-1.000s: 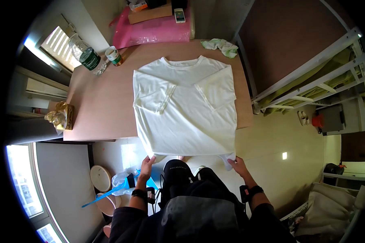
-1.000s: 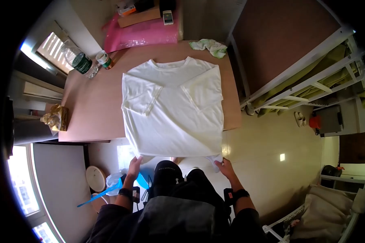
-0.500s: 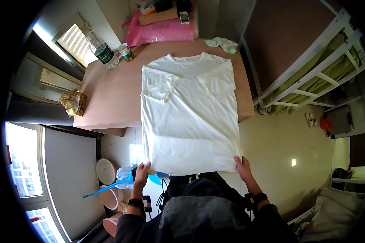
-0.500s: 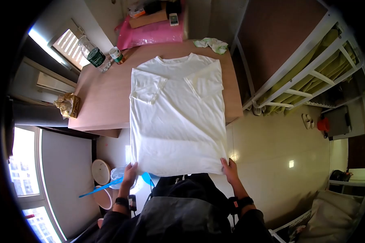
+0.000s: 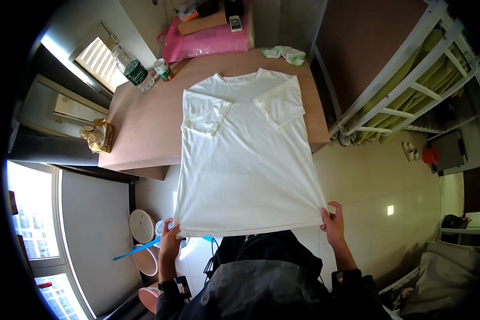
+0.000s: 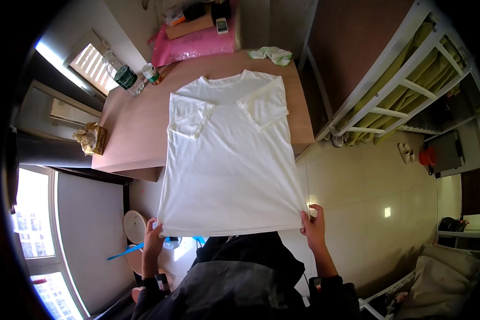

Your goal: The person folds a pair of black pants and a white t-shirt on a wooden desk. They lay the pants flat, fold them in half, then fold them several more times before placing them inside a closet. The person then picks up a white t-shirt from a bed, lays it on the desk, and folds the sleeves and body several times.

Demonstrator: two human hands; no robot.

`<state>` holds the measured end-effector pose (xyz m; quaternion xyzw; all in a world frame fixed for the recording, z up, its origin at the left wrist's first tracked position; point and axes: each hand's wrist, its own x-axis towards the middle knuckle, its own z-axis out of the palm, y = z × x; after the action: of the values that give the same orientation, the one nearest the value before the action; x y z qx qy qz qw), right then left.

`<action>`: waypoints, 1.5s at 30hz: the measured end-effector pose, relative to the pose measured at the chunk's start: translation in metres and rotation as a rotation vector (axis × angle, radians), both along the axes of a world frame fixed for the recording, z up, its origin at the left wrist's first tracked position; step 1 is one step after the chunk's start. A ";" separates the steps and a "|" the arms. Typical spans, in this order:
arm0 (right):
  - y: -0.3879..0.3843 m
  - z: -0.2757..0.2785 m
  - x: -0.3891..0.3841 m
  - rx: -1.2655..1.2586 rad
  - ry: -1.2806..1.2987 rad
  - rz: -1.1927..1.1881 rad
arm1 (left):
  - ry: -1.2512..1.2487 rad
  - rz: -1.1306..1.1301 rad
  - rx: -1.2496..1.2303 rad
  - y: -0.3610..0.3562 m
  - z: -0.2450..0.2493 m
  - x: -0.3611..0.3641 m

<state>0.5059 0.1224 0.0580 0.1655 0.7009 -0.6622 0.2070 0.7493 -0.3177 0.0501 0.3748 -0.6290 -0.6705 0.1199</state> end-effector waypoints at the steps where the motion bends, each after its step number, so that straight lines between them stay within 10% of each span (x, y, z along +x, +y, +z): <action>1: 0.002 0.002 0.003 -0.042 -0.003 0.021 | 0.006 0.001 0.000 0.000 0.002 0.000; 4: 0.013 0.005 0.008 -0.085 -0.035 0.180 | 0.063 0.087 0.399 -0.007 0.008 0.009; 8: 0.033 0.022 0.008 -0.163 -0.167 0.312 | -0.028 -0.052 0.127 -0.011 0.039 0.021; 10: 0.038 0.037 0.005 -0.250 -0.166 0.361 | -0.071 -0.494 -0.605 -0.005 0.070 0.016; 11: 0.041 0.041 0.002 -0.333 -0.169 0.409 | -0.037 -0.256 -0.086 -0.012 0.062 0.024; 14: 0.053 0.040 -0.006 -0.210 -0.002 0.505 | -0.046 -0.230 -0.029 -0.026 0.061 0.036; 15: 0.051 0.042 -0.007 -0.209 -0.001 0.502 | 0.165 -0.112 0.491 -0.018 0.093 0.013; 16: 0.044 0.046 -0.010 -0.146 0.100 0.455 | 0.167 -0.114 0.492 -0.017 0.092 0.003; 23: 0.012 0.067 -0.061 0.376 0.729 0.415 | 0.045 -0.182 -0.436 -0.057 0.097 -0.055; 25: -0.001 0.064 -0.086 0.368 0.904 0.371 | 0.117 -0.275 -1.106 -0.066 0.112 -0.087; 28: -0.026 0.056 -0.126 0.290 1.128 0.276 | 0.168 -0.150 -0.491 -0.074 0.126 -0.133; 38: -0.132 0.009 -0.298 0.436 1.017 0.078 | 0.216 -0.097 -0.289 -0.180 0.068 -0.320; 45: -0.201 -0.039 -0.404 0.673 0.936 0.145 | -0.064 -0.065 -0.656 -0.242 -0.056 -0.434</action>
<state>0.1016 -0.0785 0.0187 -0.1365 0.8992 -0.3898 -0.1442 0.3151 -0.5598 -0.0062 0.3166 -0.8264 -0.4238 0.1928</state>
